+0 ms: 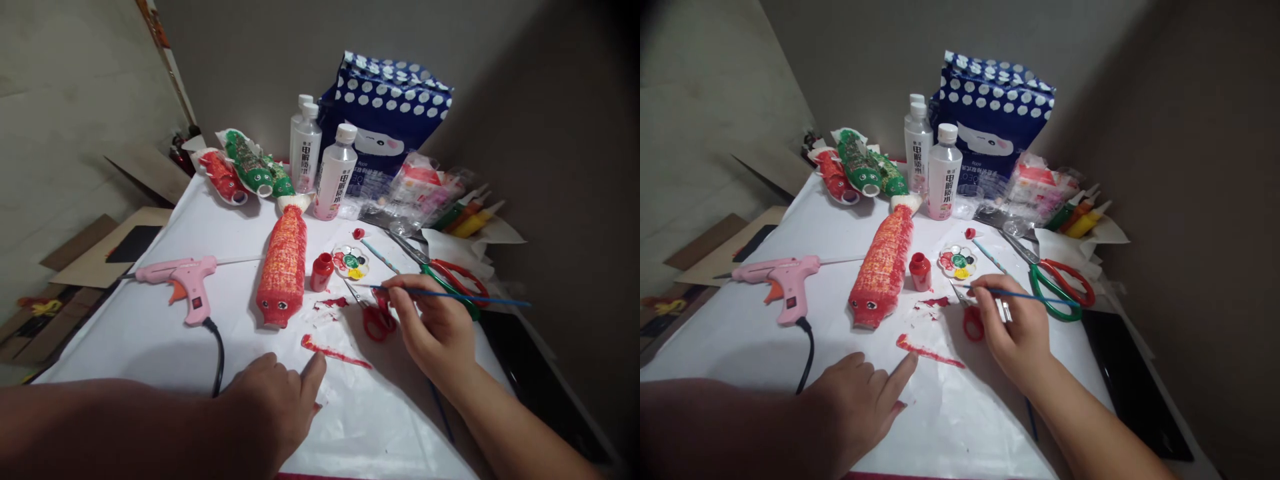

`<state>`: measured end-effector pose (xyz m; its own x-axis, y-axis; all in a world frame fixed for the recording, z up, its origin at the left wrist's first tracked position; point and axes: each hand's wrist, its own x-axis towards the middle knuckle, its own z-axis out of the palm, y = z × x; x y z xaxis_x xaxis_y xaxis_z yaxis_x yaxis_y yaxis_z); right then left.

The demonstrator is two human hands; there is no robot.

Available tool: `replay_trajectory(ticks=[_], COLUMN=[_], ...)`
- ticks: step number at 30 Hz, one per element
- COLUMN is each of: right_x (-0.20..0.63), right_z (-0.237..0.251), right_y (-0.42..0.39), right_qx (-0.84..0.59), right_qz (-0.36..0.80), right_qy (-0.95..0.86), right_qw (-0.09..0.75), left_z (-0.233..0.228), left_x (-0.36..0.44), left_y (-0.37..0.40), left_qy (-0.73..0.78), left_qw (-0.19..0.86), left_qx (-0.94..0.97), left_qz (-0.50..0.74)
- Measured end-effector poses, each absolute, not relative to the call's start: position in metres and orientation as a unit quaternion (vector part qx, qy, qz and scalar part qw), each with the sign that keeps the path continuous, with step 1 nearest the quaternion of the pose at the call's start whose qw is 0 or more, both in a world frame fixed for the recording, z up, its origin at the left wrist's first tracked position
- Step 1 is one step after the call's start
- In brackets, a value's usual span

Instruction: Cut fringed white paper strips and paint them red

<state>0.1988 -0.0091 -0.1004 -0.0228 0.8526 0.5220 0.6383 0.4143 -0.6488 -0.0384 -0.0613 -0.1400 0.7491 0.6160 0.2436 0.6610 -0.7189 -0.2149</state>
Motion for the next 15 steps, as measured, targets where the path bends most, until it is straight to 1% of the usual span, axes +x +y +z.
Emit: replay_trajectory(ticks=[2,4,10,12,15], right_x=[0.195,0.193,0.193,0.193,0.191], right_z=[-0.098,-0.097,-0.095,-0.095,-0.098], right_y=[-0.019,-0.026,-0.030,-0.031,-0.034], right_qx=[-0.483,-0.445,-0.400,-0.367,-0.318], right_qz=[0.165,0.190,0.213,0.213,0.215], right_qy=[-0.724,-0.744,-0.768,-0.798,-0.851], right_qw=[0.465,0.461,0.452,0.428,0.358], left_z=[-0.138,-0.136,-0.130,-0.130,-0.130], left_x=[-0.040,-0.041,-0.044,-0.044,-0.044], left_y=[-0.060,-0.058,-0.053,-0.051,-0.050], left_qy=[-0.339,-0.323,-0.277,-0.275,-0.274], left_qw=[0.143,0.142,0.134,0.125,0.113], left_qx=[-0.925,-0.930,-0.943,-0.944,-0.944], left_qz=[-0.093,-0.101,-0.128,-0.135,-0.145])
